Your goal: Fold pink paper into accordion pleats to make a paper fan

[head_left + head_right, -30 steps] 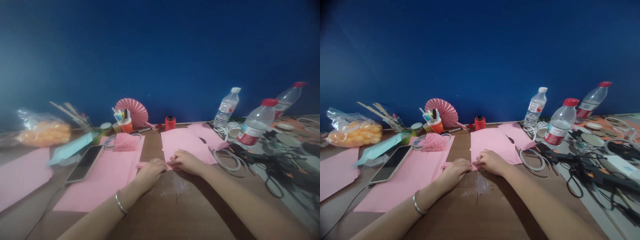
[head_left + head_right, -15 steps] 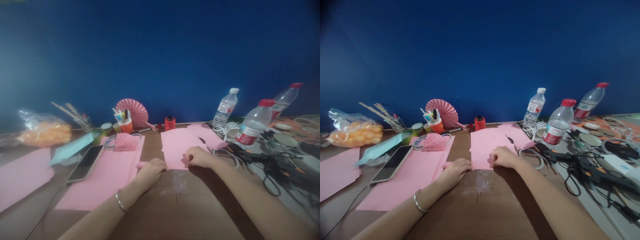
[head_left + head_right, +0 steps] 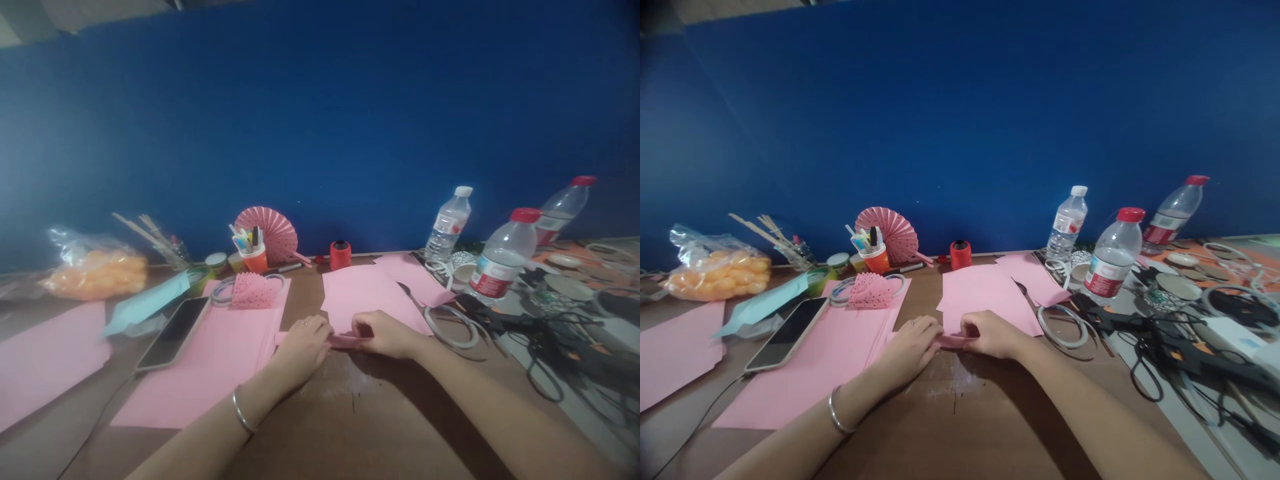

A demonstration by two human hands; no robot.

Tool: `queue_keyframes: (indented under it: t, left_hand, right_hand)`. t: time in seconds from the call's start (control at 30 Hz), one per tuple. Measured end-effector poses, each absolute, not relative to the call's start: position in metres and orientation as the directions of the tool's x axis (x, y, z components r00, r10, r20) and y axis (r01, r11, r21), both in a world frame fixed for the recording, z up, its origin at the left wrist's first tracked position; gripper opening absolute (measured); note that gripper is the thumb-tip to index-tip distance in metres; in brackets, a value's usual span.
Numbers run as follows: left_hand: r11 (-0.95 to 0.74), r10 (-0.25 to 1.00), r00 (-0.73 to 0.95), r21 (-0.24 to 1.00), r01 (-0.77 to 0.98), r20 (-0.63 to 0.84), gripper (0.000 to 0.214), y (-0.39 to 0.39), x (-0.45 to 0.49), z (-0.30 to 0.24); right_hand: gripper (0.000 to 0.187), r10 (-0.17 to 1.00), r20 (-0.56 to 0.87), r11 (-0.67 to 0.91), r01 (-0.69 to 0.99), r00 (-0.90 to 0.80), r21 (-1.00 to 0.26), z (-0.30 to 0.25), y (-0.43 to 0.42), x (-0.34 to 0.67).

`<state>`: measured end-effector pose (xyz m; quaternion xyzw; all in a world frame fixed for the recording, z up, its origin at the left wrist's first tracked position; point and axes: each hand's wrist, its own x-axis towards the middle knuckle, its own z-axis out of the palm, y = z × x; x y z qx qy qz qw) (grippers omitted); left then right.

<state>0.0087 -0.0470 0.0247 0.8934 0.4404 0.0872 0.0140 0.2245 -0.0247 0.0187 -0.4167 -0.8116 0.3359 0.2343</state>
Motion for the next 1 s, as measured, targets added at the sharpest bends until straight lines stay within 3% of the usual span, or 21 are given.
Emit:
queue_keyframes:
  t: [0.1,0.23,0.3,0.33,0.47,0.63,0.77,0.87,1.0]
  left_hand:
    - [-0.483,0.874,0.48,0.251,0.839,0.077,0.021,-0.045,0.004,0.032]
    - [-0.155,0.921,0.363,0.728,0.668,-0.137,0.036,-0.046,0.003,0.036]
    - [0.008,0.9,0.365,0.847,0.531,-0.238,0.043,-0.05,0.006,0.035]
    - [0.063,0.887,0.375,0.877,0.477,-0.268,0.045,-0.052,0.008,0.034]
    - [0.215,0.832,0.449,0.936,0.279,-0.325,0.039,-0.059,0.014,0.029]
    - [0.428,0.685,0.601,0.895,0.127,-0.412,0.023,-0.06,0.015,0.028]
    - [0.566,0.599,0.651,0.822,0.067,-0.466,0.025,-0.056,0.013,0.028]
    - [0.556,0.613,0.634,0.827,0.077,-0.471,0.034,-0.056,0.014,0.026]
    - [0.538,0.624,0.576,0.825,0.174,-0.528,0.035,-0.057,0.015,0.027]
  right_hand:
    - [0.01,0.9,0.165,0.293,0.282,-0.403,-0.913,0.023,-0.024,0.223]
    - [0.013,0.971,0.218,0.199,-0.171,-0.101,-0.965,0.022,-0.026,0.208]
    - [0.018,0.979,0.152,0.119,-0.225,-0.134,-0.967,0.017,-0.03,0.196]
    - [0.02,0.978,0.104,0.075,-0.162,-0.183,-0.984,0.015,-0.033,0.189]
    - [0.04,0.982,0.025,0.039,0.073,-0.188,-0.997,0.003,-0.04,0.174]
    - [0.035,0.988,-0.007,-0.01,-0.021,-0.157,-1.0,-0.002,-0.04,0.171]
    - [0.034,0.961,0.032,0.027,-0.019,-0.275,-0.999,0.0,-0.043,0.167]
    - [0.039,0.967,0.043,0.034,-0.038,-0.25,-0.999,0.0,-0.045,0.168]
    - [0.043,0.996,0.041,0.028,-0.157,-0.076,-0.987,-0.001,-0.038,0.177]
